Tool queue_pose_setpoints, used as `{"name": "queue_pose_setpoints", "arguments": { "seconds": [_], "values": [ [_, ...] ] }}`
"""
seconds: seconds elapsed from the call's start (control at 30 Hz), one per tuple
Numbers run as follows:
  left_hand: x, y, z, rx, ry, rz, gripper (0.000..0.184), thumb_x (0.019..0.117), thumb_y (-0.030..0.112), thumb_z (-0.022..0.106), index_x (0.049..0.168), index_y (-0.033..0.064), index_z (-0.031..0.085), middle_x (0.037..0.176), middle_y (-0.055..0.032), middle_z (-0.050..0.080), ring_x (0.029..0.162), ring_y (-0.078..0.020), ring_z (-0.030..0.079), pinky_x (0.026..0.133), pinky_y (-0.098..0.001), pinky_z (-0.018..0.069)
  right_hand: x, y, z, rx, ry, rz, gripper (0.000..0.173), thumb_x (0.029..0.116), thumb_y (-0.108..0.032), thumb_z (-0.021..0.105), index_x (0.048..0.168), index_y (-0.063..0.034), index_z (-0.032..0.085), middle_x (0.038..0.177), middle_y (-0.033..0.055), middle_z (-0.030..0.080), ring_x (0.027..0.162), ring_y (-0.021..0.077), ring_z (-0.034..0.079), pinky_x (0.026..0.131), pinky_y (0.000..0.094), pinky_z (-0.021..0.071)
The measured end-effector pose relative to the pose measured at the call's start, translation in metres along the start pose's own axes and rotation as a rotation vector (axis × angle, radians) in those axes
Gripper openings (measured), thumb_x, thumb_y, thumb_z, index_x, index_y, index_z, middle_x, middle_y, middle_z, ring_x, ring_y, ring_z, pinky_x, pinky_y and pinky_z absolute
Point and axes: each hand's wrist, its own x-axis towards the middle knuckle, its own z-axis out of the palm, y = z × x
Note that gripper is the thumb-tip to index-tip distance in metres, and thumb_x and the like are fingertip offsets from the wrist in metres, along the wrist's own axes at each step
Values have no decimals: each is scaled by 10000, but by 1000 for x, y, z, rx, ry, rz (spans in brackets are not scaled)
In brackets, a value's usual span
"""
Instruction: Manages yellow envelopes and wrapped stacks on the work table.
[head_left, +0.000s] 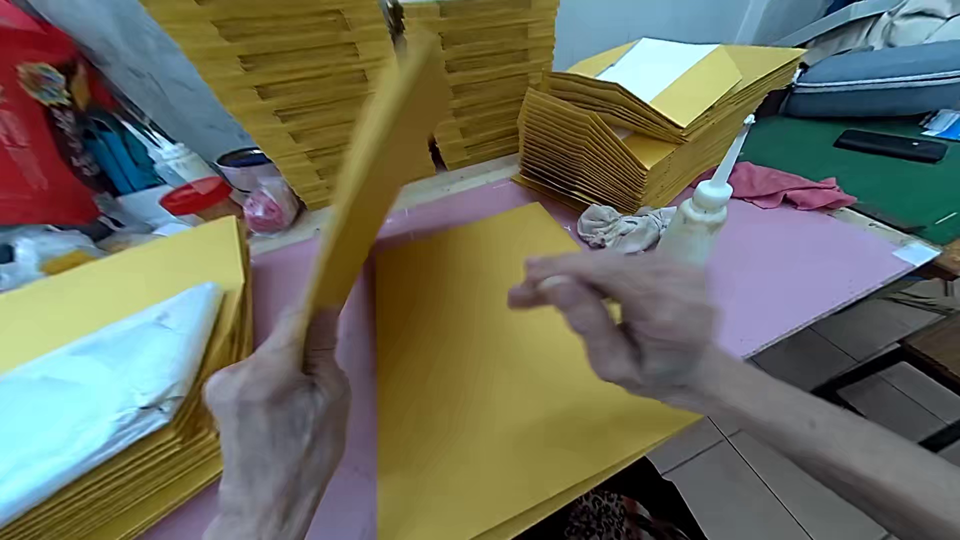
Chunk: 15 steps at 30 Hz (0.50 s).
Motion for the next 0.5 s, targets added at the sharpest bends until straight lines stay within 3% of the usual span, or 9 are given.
{"name": "queue_pose_setpoints", "arguments": {
  "seconds": [0.03,0.07,0.13,0.2,0.23,0.3,0.37,0.43,0.5],
  "values": [
    [4,-4,-8,-19,65,-94,500,1092,314,430,1069,-148,621,837,-305,632,759,-352,646,709,-520,493,-6,0,14,42,-31,88,156,968,-21,576,905,50,700,768,90,725,688,60,683,635,155,536],
    [9,-10,-15,-49,139,-182,531,1086,372,435,1043,-126,615,859,-217,633,803,-181,641,760,-380,520,-10,-1,27,82,-80,174,149,965,-46,594,930,45,706,746,76,692,643,66,650,587,167,522],
    [13,-18,-25,-183,313,-289,510,1082,366,448,1099,-124,587,939,-98,617,874,26,603,820,-208,505,-12,-12,46,209,-233,418,291,1007,-159,612,1149,90,661,995,172,732,904,186,742,794,277,609],
    [8,-13,-25,-379,495,-375,417,1083,280,456,1200,-113,531,1011,-12,614,929,73,614,851,-162,524,-3,-27,61,467,-341,775,628,1018,-272,632,1454,133,432,1383,298,577,1284,326,605,1065,401,503],
    [2,-7,-20,-496,586,-449,381,1081,277,462,1244,-65,503,1034,22,621,946,52,631,859,-183,540,3,-32,67,590,-373,950,768,1008,-330,650,1544,100,306,1501,297,472,1391,336,507,1139,422,436],
    [-19,1,-5,-689,708,-543,435,1085,342,456,1330,-15,490,1091,-1,666,993,-31,671,879,-257,574,13,-39,75,782,-357,1232,891,971,-366,703,1598,35,214,1558,264,417,1426,320,465,1154,419,416],
    [-26,47,-7,-863,672,-680,408,1111,308,338,1382,13,418,1115,31,625,1013,-6,654,891,-232,564,20,-42,78,951,-234,1466,772,952,-302,742,1552,-33,337,1407,197,569,1249,261,595,1019,392,504],
    [-26,93,-13,-1061,625,-904,311,1116,289,285,1288,102,465,994,85,652,922,11,680,818,-216,594,22,-44,75,1038,-75,1601,480,933,-264,763,1321,-72,556,1074,117,701,951,195,703,820,345,585],
    [-33,117,-10,-1185,567,-1040,271,1113,248,293,1175,116,521,896,88,675,857,6,697,770,-227,612,20,-42,60,1035,33,1642,316,919,-204,770,1169,-76,626,929,89,729,820,181,728,727,330,611]
  ]
}}
